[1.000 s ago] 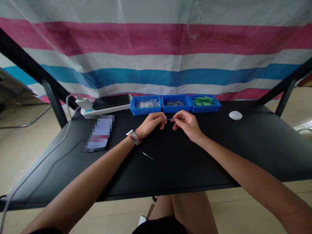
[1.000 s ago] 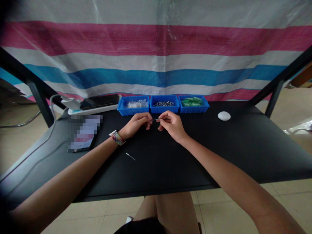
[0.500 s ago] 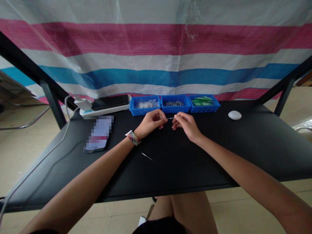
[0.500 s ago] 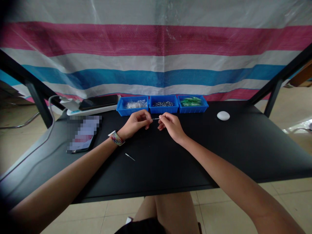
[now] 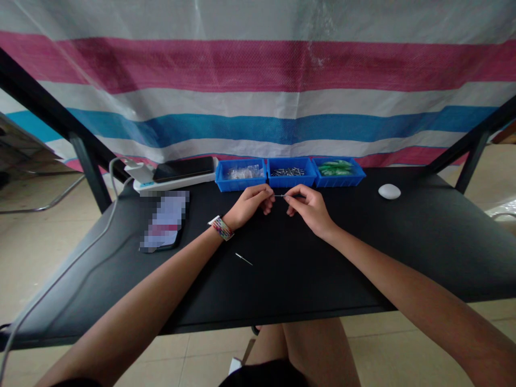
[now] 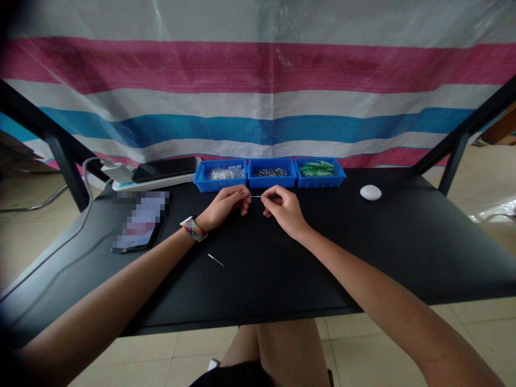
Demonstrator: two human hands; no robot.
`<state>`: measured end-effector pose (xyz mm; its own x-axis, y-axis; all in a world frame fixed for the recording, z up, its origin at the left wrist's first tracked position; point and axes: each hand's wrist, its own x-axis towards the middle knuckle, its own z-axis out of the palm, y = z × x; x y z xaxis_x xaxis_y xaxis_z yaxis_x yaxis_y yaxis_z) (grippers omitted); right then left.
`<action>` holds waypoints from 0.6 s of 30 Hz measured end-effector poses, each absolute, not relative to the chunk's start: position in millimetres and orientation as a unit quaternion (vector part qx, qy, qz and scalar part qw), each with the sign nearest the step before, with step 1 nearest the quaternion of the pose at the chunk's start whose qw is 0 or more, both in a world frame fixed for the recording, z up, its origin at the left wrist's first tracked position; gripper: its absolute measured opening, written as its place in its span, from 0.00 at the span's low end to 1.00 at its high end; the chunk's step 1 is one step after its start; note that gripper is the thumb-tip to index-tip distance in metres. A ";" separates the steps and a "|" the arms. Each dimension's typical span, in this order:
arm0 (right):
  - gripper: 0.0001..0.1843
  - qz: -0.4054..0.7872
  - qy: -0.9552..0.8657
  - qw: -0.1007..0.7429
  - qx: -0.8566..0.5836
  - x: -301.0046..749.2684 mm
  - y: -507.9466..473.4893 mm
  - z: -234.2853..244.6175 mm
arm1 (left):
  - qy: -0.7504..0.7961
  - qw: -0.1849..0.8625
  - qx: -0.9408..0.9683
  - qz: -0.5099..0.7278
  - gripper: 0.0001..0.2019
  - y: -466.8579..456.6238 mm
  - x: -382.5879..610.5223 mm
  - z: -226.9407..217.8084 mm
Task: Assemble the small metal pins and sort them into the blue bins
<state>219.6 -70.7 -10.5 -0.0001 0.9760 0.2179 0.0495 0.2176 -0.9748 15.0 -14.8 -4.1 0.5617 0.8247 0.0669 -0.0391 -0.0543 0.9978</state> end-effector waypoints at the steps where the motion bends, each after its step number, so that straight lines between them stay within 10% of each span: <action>1: 0.15 0.426 -0.563 0.541 -0.456 219.4 -70.7 -10.6 | 0.310 0.613 0.639 0.347 0.16 -14.8 15.0 -4.3; 18: 0.23 0.452 -0.555 0.535 -0.449 219.5 -68.0 -15.4 | 0.285 0.577 0.670 0.370 0.13 -15.5 15.1 -2.3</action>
<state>219.5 -68.0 -15.4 -0.0243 0.9819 0.1876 0.0150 0.1880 -0.9821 15.1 -15.5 -2.3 0.5631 0.8094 0.1665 -0.0454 -0.1708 0.9843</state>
